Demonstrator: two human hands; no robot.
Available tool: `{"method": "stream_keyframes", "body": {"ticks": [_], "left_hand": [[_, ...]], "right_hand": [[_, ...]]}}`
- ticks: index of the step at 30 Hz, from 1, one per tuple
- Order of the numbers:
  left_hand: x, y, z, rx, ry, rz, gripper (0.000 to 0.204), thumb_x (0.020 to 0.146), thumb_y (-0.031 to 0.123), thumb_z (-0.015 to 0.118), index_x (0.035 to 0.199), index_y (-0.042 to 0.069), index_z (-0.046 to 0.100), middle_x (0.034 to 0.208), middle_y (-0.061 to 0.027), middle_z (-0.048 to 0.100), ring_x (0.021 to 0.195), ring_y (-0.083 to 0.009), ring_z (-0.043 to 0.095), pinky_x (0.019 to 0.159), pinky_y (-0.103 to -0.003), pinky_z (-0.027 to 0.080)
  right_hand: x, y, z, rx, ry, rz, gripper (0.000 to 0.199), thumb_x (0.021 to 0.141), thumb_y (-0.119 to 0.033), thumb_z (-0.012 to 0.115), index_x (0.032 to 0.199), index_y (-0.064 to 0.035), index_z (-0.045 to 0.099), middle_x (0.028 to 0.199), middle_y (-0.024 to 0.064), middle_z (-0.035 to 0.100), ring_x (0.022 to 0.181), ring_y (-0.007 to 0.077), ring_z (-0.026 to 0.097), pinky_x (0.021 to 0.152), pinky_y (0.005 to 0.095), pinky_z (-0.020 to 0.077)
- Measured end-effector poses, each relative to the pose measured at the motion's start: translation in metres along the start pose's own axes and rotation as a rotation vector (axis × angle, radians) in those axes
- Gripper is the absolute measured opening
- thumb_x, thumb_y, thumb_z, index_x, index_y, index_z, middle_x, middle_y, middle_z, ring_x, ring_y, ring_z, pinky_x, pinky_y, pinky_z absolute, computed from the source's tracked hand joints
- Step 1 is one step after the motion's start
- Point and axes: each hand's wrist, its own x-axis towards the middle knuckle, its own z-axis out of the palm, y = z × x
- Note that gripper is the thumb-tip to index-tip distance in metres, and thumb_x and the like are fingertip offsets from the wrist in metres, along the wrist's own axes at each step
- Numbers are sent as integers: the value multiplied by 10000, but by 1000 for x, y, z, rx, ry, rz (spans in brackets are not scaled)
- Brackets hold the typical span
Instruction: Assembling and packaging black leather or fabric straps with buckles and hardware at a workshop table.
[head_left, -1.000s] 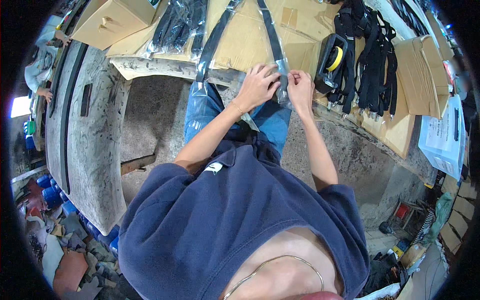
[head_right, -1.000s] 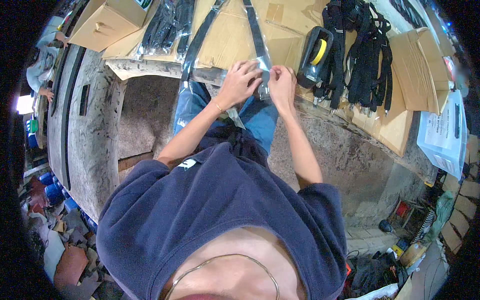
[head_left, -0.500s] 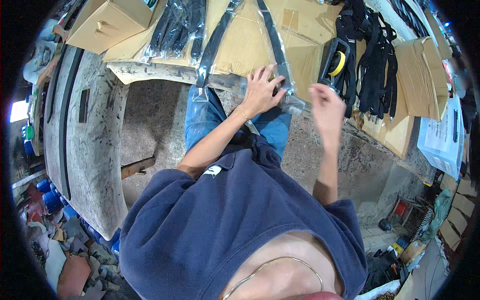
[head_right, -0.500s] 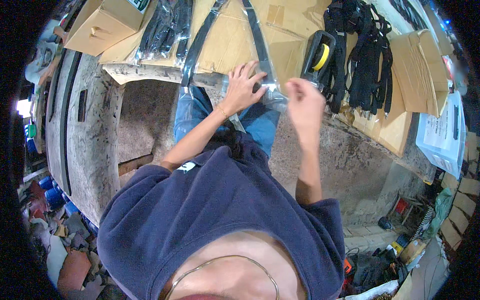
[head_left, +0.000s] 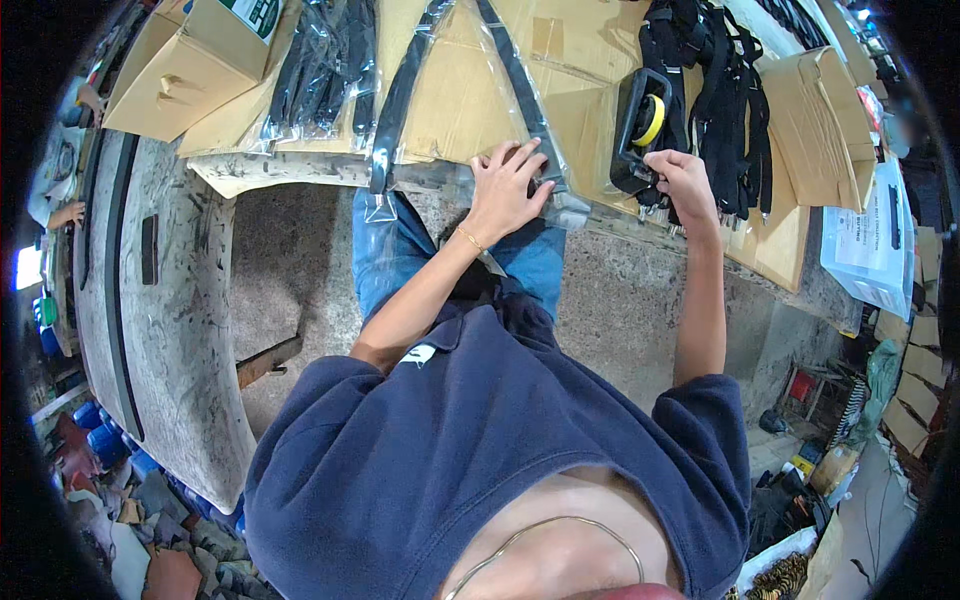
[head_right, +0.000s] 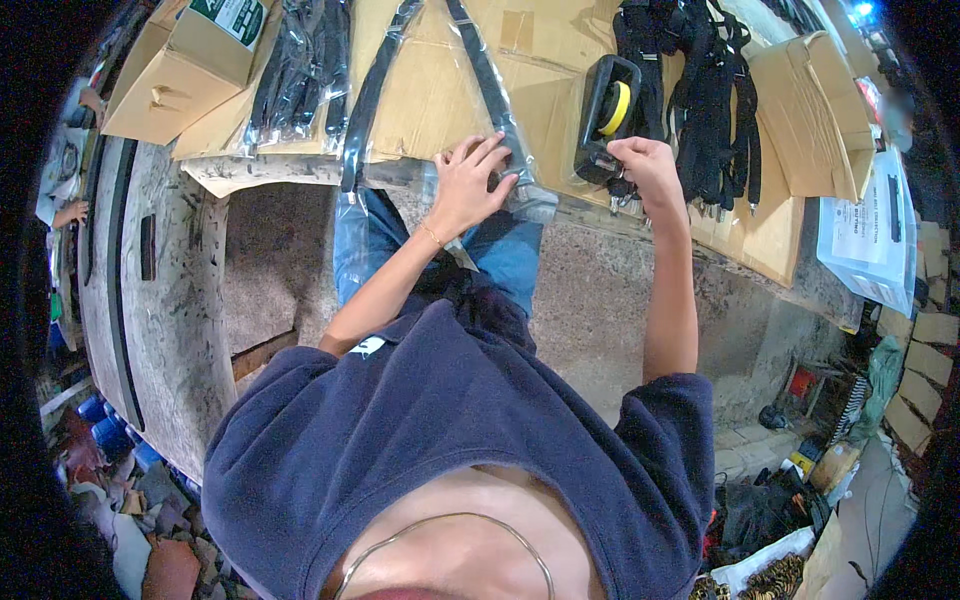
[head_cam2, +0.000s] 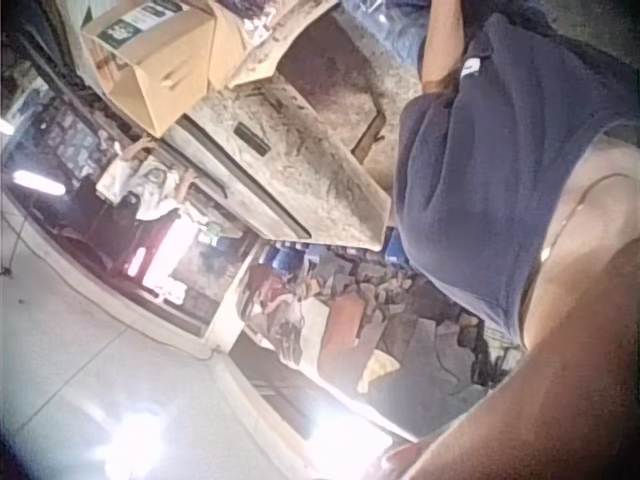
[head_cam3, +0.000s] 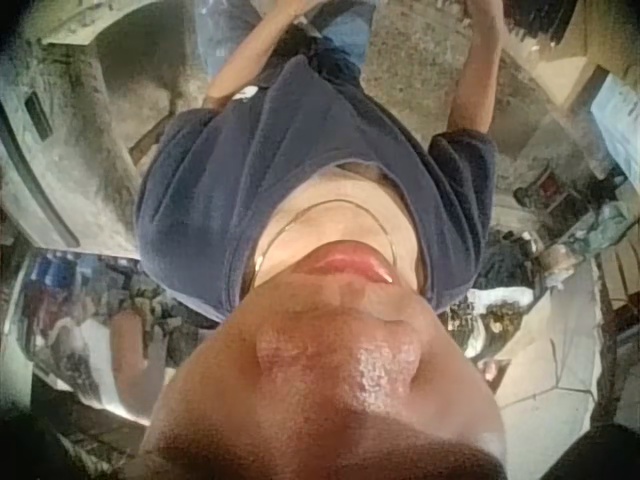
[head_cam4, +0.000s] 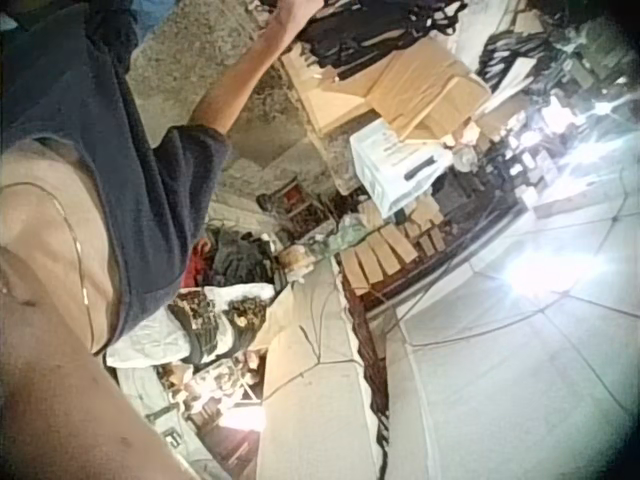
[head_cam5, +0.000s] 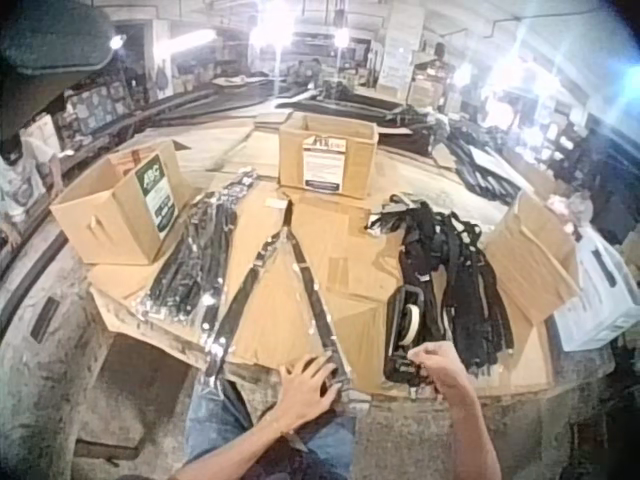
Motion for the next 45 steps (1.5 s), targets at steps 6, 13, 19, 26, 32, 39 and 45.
{"method": "stream_keyframes", "body": {"ticks": [6,13,19,26,32,39,45], "left_hand": [[1,3,-3,2,-29,-22,348,768,341,666,1048,136,635,1259,-9,567,1136,-231,482,850,-443,319],[3,2,-4,15,-37,-25,359,769,340,667,1060,132,637,1262,-10,568,1143,-234,479,850,-429,323],[3,5,-2,24,-33,-23,363,763,343,673,1062,139,640,1260,-2,570,1146,-233,481,843,-430,328],[1,4,1,9,-36,-33,360,758,339,676,1059,144,639,1272,4,563,1145,-233,483,848,-434,330],[3,3,-2,27,-51,-38,358,760,340,673,1063,152,636,1283,6,556,1154,-236,477,882,-450,330],[3,4,-1,17,-52,-31,352,768,338,665,1062,145,635,1280,3,557,1159,-242,471,886,-453,329],[4,3,-3,36,-50,-26,354,769,342,662,1059,142,635,1277,1,558,1146,-243,475,869,-445,333]], "right_hand": [[-13,5,7,-64,141,-90,184,825,-154,671,888,18,691,709,-29,591,577,27,424,510,197,309],[-16,3,9,-71,136,-156,180,836,-121,660,936,27,676,762,-13,616,584,23,442,523,191,335],[-17,-13,5,106,110,-172,156,840,-91,648,948,20,667,807,1,657,590,5,466,519,163,342],[-36,-1,6,-88,125,-140,331,811,-73,673,1086,82,573,821,72,688,664,46,551,582,174,417],[-52,-3,21,-220,222,-128,406,802,-73,687,1160,18,519,816,104,693,763,99,617,666,217,450],[-49,11,23,-345,239,-175,326,816,-65,650,1137,-87,601,747,80,691,649,115,610,605,267,447],[-63,8,40,-612,317,-278,445,800,-9,601,1229,-120,562,708,167,643,647,293,634,666,335,477]]}}
